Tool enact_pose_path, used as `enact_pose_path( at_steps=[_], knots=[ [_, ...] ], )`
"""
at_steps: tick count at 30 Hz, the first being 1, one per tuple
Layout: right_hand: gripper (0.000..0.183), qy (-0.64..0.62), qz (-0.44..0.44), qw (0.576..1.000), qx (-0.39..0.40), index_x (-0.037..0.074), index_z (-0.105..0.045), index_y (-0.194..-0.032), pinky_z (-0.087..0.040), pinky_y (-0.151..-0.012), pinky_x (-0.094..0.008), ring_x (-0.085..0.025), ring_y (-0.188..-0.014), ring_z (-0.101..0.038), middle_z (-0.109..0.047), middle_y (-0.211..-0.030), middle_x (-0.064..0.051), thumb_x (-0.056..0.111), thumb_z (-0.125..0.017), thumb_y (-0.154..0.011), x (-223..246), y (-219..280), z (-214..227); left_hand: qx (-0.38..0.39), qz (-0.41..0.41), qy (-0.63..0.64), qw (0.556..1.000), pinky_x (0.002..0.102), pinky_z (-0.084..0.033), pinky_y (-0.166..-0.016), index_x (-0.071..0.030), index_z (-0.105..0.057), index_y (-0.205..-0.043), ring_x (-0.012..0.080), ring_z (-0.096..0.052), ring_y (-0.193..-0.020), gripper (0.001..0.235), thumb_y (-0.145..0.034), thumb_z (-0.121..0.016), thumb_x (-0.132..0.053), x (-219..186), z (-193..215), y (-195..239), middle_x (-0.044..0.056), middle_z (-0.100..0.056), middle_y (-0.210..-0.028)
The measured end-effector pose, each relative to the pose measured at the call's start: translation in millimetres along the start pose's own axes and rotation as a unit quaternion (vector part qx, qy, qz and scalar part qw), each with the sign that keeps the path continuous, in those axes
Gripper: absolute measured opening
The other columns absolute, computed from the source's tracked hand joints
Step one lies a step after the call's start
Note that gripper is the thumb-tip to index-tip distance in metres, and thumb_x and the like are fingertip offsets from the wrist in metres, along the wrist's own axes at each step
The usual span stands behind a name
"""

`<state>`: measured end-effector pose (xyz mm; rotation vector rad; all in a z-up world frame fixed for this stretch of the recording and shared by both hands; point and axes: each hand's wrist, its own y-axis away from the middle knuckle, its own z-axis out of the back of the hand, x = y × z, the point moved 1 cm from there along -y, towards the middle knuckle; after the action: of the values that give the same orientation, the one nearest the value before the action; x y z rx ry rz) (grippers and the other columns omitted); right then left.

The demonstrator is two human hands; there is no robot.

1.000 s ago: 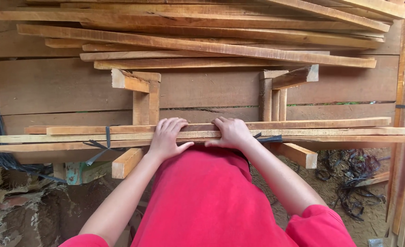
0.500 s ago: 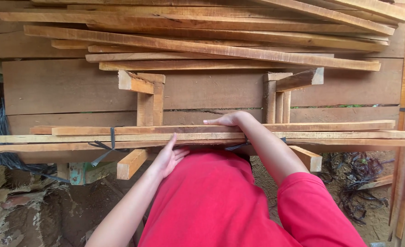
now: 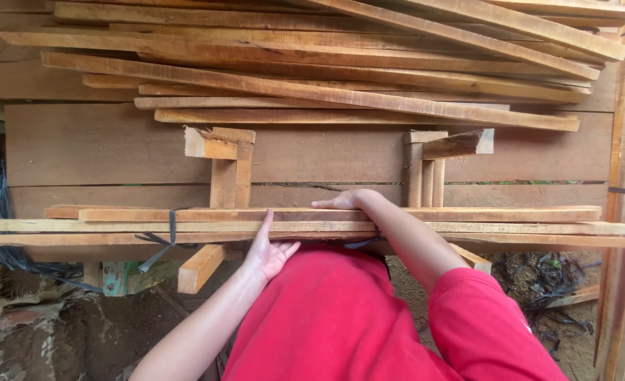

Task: The person ties a bundle of wooden planks together using a black strap. They wrap the strap around the planks, pull it tight, and tie a knot to secure the bundle. The person then lifts the tied bundle and places it on top of a larger stack of planks.

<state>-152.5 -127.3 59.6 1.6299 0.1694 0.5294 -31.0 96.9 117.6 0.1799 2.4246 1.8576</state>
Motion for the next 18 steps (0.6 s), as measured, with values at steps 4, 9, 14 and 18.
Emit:
enact_pose_path(
  at_steps=[4, 9, 14, 18],
  knots=[
    [0.127, 0.025, -0.016, 0.997, -0.065, 0.009, -0.065, -0.138, -0.039, -0.120, -0.046, -0.028, -0.142, -0.051, -0.057, -0.149, -0.013, 0.106, -0.036, -0.061, -2.3, -10.3, -2.0, -0.003, -0.019, 0.038, 0.999, 0.061, -0.020, -0.123, -0.006, -0.004, -0.163, 0.0457, -0.008, -0.156, 0.122, -0.081, -0.081, -0.056, 11.5, -2.5, -10.0, 0.028, 0.000, -0.166],
    [0.102, 0.058, -0.026, 0.952, -0.299, 0.010, -0.079, -0.109, -0.057, -0.091, -0.046, -0.033, -0.114, -0.071, -0.076, -0.113, -0.016, 0.099, -0.046, -0.068, 22.0, 45.2, 20.8, 0.016, -0.080, 0.123, 0.989, 0.069, -0.015, -0.122, -0.014, -0.009, -0.163, 0.0379, -0.013, -0.156, 0.118, -0.081, -0.083, -0.055, 6.7, -24.8, -41.1, 0.018, -0.007, -0.164],
    [0.089, 0.078, 0.016, 0.892, -0.445, 0.014, -0.081, -0.092, -0.057, -0.079, -0.043, -0.033, -0.094, -0.075, -0.077, -0.086, -0.015, 0.095, -0.050, -0.072, 8.5, 37.5, 27.8, 0.045, -0.099, 0.150, 0.983, 0.066, -0.025, -0.122, -0.012, -0.020, -0.158, 0.0399, -0.035, -0.146, 0.115, -0.076, -0.084, -0.060, -14.8, -54.0, -59.5, 0.019, -0.027, -0.153],
    [0.086, 0.099, 0.009, 0.884, -0.456, 0.017, -0.080, -0.096, -0.055, -0.081, -0.043, -0.032, -0.097, -0.074, -0.077, -0.089, -0.013, 0.094, -0.050, -0.074, 1.7, 8.4, 27.3, 0.041, -0.109, 0.140, 0.983, 0.067, -0.032, -0.118, -0.012, -0.027, -0.154, 0.0390, -0.045, -0.136, 0.110, -0.075, -0.084, -0.064, -18.2, -34.2, -98.2, 0.018, -0.038, -0.147]
  ],
)
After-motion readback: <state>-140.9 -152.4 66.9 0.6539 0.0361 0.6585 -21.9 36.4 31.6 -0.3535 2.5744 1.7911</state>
